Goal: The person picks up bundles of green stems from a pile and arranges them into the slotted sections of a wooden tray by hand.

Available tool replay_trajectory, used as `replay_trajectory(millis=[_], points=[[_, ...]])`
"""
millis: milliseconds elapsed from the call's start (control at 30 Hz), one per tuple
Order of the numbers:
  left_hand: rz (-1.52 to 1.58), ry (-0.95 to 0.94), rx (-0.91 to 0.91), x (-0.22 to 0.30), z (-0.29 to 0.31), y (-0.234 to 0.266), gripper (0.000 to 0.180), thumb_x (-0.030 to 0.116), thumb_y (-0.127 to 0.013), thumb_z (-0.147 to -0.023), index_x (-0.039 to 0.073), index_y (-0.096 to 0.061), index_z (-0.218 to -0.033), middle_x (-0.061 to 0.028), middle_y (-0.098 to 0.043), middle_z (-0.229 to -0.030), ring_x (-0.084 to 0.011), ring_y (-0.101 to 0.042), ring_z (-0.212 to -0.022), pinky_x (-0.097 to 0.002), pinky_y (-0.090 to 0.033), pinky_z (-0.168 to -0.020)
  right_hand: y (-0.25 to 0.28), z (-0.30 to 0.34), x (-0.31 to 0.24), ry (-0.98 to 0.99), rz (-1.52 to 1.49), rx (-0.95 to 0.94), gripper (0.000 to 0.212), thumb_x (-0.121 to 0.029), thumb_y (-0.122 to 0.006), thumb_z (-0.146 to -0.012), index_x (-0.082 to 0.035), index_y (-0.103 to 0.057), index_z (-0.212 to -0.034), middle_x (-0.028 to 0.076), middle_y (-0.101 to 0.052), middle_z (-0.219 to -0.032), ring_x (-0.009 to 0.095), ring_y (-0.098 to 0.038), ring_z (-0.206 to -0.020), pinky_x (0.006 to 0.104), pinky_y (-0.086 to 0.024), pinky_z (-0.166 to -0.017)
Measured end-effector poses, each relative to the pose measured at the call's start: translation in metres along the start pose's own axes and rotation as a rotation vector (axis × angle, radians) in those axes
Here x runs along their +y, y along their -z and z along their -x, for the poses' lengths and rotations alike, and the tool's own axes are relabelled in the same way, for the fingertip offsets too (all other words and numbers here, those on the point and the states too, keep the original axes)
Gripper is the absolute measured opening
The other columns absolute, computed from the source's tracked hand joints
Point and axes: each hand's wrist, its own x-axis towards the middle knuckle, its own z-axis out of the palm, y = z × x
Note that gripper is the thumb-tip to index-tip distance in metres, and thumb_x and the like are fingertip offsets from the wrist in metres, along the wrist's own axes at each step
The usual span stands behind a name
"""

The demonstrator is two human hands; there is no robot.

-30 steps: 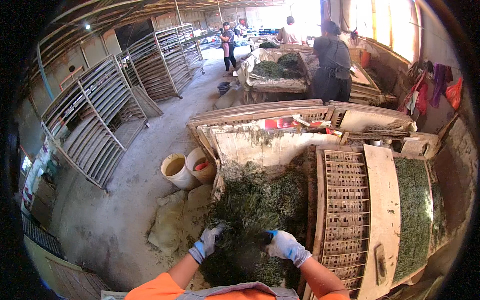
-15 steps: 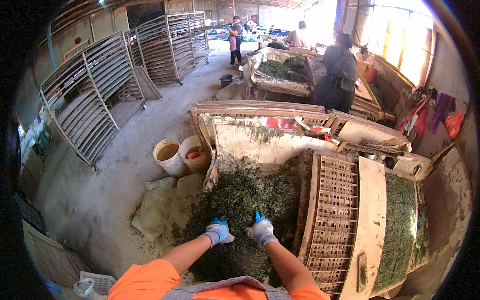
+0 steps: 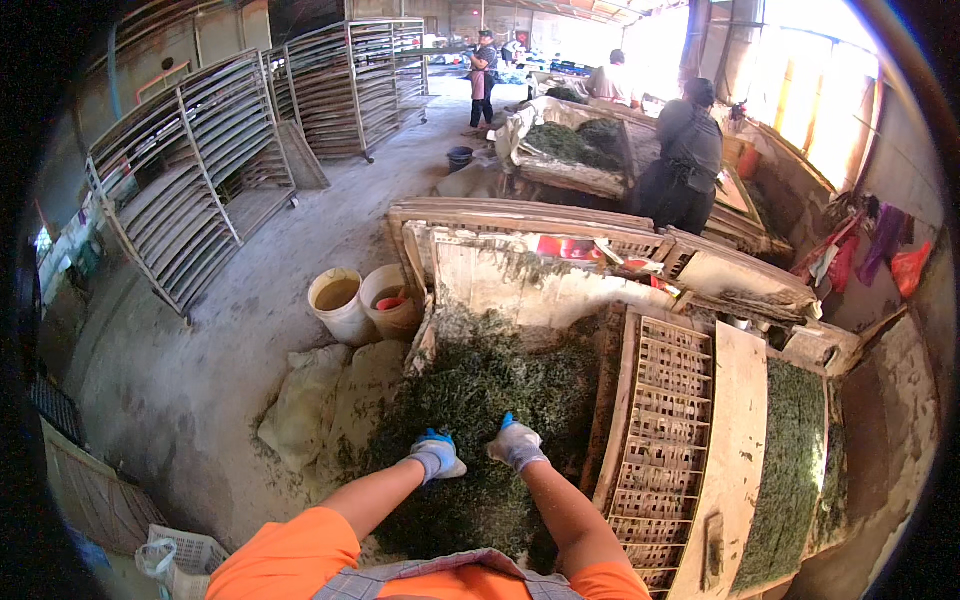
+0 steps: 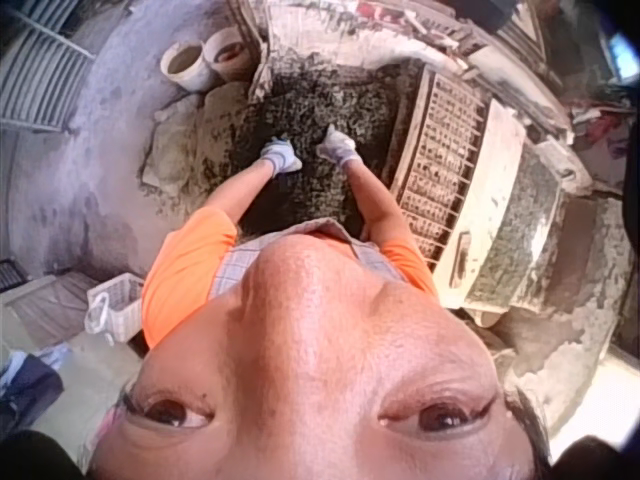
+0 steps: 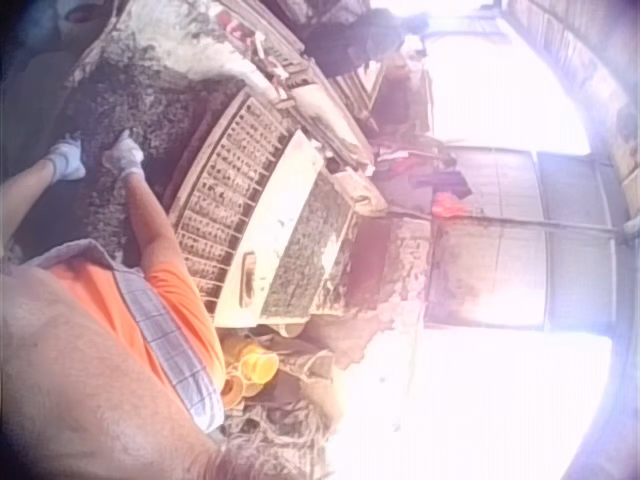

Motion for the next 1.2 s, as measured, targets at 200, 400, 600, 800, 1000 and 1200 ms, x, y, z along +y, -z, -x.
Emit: replay_trajectory(millis=[200,400,600,800,1000,1200], points=[[-0.101,0.062,-0.024,0.0,-0.028,-0.02,0.059,0.053,-0.046,-0.086,0.005,-0.058,-0.119,-0.0174,-0.055,-0.125,-0.0342,-0.057,-0.109,-0.0491,-0.045,-0.091,-0.004,-0.002,-0.002,0.016,-0.013,0.033,0.092,-0.037,-0.065,-0.072,-0.003,-0.023,-0.147,0.014,-0.062,-0.121,0.031,-0.062,-0.108,0.0416,-0.049,-0.087],[-0.071,-0.01,-0.064,-0.007,-0.042,-0.026,0.061,0.055,-0.044,-0.086,0.006,-0.06,-0.12,-0.0174,-0.057,-0.124,-0.0365,-0.057,-0.113,-0.0503,-0.046,-0.091,-0.002,-0.003,0.0,0.038,-0.001,-0.001,0.087,-0.041,-0.063,-0.074,-0.003,-0.03,-0.145,0.015,-0.061,-0.122,0.031,-0.061,-0.109,0.0423,-0.048,-0.089],[-0.276,0.021,0.0,0.016,-0.042,-0.022,0.046,0.035,-0.038,-0.095,0.0,-0.06,-0.115,-0.0194,-0.061,-0.115,-0.0363,-0.064,-0.093,-0.0528,-0.051,-0.077,0.0,0.002,0.007,0.009,-0.009,0.016,0.086,-0.042,-0.063,-0.074,-0.001,-0.032,-0.143,0.016,-0.063,-0.119,0.031,-0.062,-0.107,0.0433,-0.049,-0.087],[-0.221,0.078,-0.03,-0.011,-0.121,-0.077,0.063,0.051,-0.036,-0.091,-0.001,-0.061,-0.117,-0.0275,-0.058,-0.117,-0.042,-0.059,-0.106,-0.0557,-0.048,-0.085,0.001,-0.011,0.004,0.14,-0.204,-0.073,0.068,-0.044,-0.068,-0.076,-0.003,-0.049,-0.127,0.017,-0.067,-0.107,0.033,-0.063,-0.1,0.0393,-0.049,-0.085],[0.185,-0.076,-0.086,-0.007,-0.008,-0.005,0.064,0.048,-0.041,-0.09,-0.002,-0.05,-0.13,-0.0273,-0.043,-0.138,-0.039,-0.042,-0.129,-0.052,-0.034,-0.104,0.025,-0.03,0.011,0.137,-0.539,0.445,0.041,-0.042,-0.063,-0.084,-0.009,-0.064,-0.109,0.016,-0.068,-0.1,0.034,-0.065,-0.092,0.0402,-0.051,-0.077],[0.153,0.072,-0.14,0.002,-0.009,-0.005,0.066,0.049,-0.042,-0.089,0.003,-0.043,-0.137,-0.0151,-0.037,-0.147,-0.0348,-0.04,-0.132,-0.0534,-0.028,-0.107,-0.001,-0.042,-0.02,0.066,-0.171,0.347,0.078,-0.05,-0.072,-0.074,-0.007,-0.047,-0.134,0.021,-0.059,-0.122,0.036,-0.056,-0.113,0.041,-0.047,-0.094]])
